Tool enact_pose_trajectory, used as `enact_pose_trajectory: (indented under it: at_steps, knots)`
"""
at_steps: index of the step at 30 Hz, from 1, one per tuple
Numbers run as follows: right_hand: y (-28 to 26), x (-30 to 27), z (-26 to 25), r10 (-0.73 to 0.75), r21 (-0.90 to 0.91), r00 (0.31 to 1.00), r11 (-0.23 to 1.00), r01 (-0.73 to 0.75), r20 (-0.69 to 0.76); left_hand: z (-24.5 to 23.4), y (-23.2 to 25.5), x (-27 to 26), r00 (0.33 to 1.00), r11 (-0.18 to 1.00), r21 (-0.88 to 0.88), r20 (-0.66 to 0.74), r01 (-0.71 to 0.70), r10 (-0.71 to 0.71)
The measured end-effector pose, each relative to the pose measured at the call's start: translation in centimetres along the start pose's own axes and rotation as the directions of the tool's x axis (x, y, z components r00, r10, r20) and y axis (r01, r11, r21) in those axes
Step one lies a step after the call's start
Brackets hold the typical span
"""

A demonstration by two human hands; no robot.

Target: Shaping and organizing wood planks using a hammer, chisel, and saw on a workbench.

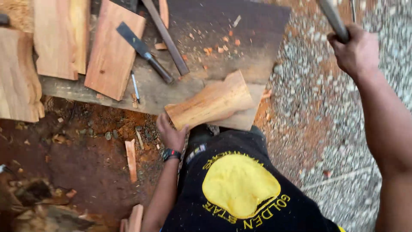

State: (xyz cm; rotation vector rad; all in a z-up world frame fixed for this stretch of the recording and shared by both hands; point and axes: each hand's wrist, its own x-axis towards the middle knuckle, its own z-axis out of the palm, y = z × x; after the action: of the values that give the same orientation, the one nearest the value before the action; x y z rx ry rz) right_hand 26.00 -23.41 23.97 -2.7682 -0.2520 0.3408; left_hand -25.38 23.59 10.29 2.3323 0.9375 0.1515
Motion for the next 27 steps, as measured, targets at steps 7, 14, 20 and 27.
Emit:
enact_pose_trajectory:
  at_steps: [7,14,20,27]
  knots:
    - [-17.0,16.6,1.7,-0.188,-0.217,0.949,0.945,0.245,0.254,2.5,-1.0,-1.7,0.759,0.767,-0.078,0.237,0.637,-0.606]
    - [-31.4,26.8,12.0,-0.387,-0.068,0.867,0.901,0.428,0.314,1.0,2.5,-0.2,0.609,0.651,0.016,0.337,0.759,-0.718]
    - [-37.4,29.0,22.6,-0.436,0.026,0.838,0.891,0.454,0.326,3.5,-0.5,-0.9,0.651,0.686,0.039,0.281,0.726,-0.705]
    - [-34.7,33.5,32.4,-0.39,-0.033,0.819,0.896,0.443,0.422,4.3,-1.9,-1.0,0.742,0.765,0.041,0.215,0.643,-0.635]
